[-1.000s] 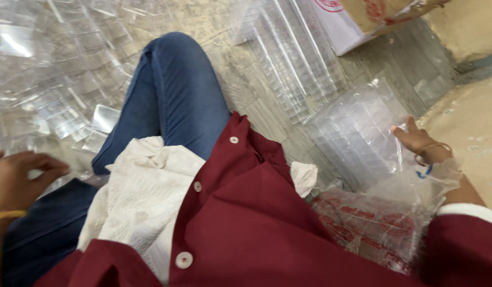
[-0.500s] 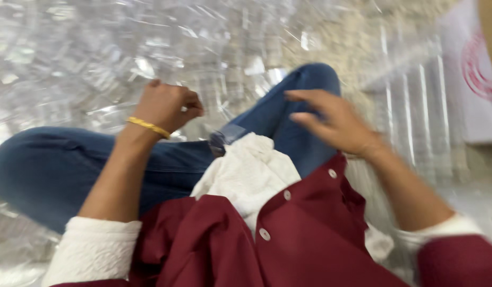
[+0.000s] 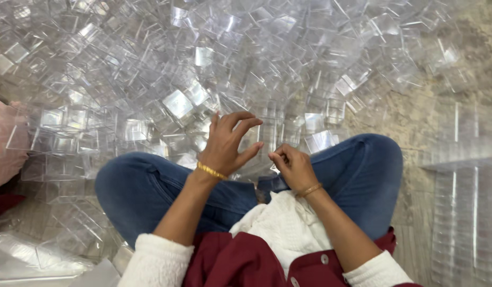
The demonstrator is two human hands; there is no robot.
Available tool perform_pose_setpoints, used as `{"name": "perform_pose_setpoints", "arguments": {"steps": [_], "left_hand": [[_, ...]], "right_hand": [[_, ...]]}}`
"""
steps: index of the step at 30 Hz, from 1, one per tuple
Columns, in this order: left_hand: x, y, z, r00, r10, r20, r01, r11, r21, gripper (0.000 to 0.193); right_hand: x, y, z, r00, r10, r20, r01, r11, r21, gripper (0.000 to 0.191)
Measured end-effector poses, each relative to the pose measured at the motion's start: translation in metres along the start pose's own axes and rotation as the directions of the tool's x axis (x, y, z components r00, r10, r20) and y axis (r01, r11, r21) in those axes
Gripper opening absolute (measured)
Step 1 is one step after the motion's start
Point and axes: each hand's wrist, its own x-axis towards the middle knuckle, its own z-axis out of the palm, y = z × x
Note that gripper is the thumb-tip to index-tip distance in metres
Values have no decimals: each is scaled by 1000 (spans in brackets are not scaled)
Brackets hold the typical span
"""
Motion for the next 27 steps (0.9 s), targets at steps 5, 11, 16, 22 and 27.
{"name": "perform_pose_setpoints", "arguments": {"steps": [5, 11, 16, 22, 27], "left_hand": [[-20, 5, 6, 914, -378, 150, 406, 845, -348, 30], [-25, -9, 33, 786, -537, 305, 617, 706, -348, 26], [-30, -14, 43, 731, -597, 330, 678, 691, -252, 31], [-38, -17, 50, 731, -621, 284, 678, 710, -192, 43], [-36, -12, 65, 685, -621, 382, 724, 641, -254, 52]], "right_hand": [[6, 8, 21, 1000, 18, -1, -19, 1000, -8, 23], [12, 34, 37, 987, 116, 111, -149, 920, 362, 16], [11, 42, 43, 940, 245, 237, -340, 731, 592, 17], [9, 40, 47, 869, 325, 374, -492, 482, 725, 12], [10, 46, 54, 913, 254, 318, -404, 468, 786, 20]]}}
